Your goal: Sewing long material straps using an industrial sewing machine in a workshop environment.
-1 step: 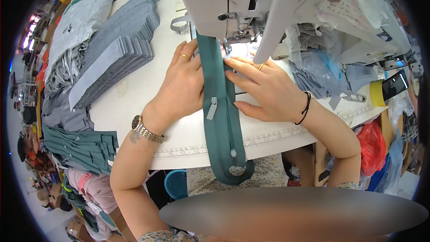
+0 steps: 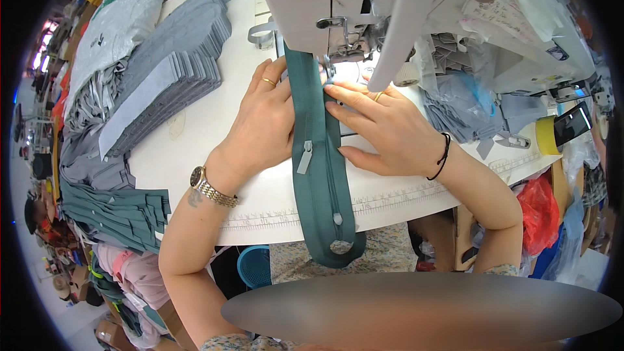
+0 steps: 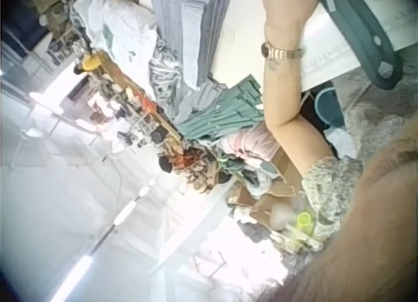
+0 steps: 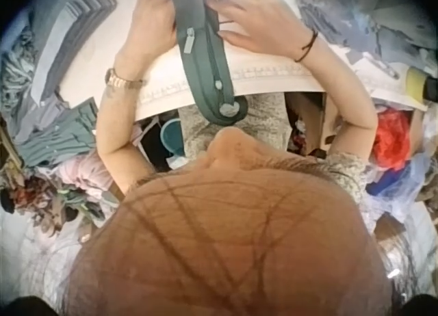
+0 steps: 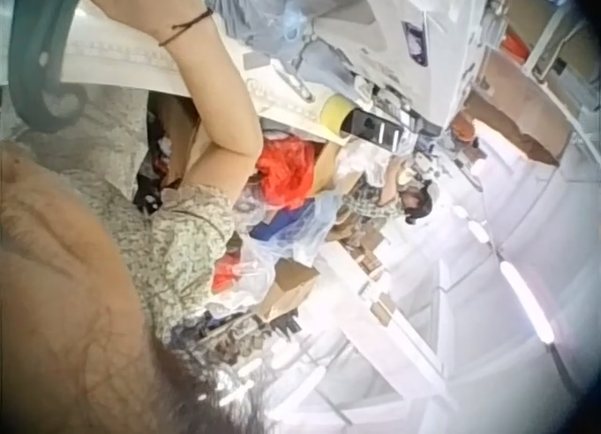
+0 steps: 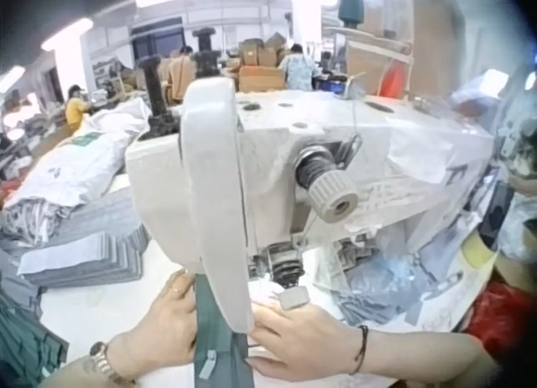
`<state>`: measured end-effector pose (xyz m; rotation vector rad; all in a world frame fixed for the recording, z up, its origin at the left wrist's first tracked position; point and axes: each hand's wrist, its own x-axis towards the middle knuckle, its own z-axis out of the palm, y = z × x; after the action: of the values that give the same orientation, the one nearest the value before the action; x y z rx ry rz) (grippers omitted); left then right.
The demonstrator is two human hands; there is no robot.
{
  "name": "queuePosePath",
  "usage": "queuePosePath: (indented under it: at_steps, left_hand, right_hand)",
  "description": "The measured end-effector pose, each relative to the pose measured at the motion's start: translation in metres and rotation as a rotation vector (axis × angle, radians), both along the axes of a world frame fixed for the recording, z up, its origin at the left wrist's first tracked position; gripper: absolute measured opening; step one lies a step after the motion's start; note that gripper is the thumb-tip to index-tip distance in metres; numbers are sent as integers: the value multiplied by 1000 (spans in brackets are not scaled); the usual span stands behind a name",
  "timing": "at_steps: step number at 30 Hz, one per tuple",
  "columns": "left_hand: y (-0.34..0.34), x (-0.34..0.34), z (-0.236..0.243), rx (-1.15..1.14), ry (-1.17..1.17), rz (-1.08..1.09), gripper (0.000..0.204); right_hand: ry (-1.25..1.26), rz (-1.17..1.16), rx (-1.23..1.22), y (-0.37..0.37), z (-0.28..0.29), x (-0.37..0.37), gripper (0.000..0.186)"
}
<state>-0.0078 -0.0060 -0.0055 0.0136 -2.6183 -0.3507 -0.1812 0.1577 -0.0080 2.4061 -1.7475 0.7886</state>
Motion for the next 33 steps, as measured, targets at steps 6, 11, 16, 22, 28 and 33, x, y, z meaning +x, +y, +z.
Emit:
queuePosePath:
  at_steps: [6,11,16,22,28,33]
  left_hand:
    - [-3,3,-1,-21,-42,-9,60]
    - [-2,0,-1,-70,-59,21,54]
    - [-3,-1,-5,-186,-62,163,40]
    - [-40,-2,6,-71,-1,419,23]
    - [40,45,14,96,-103,311,50]
    - [10,19,-7,-253,-157,316,53]
  right_hand:
    - [35,6,8,0,2,0,48]
    - [34,17,21,1,2,-3,48]
    - [30,22,105,0,3,-3,52]
    - [56,55,76,-6,7,-1,48]
    - [96,77,-3,3,4,-5,36]
    - [94,62,-71,-5,6,-4,29]
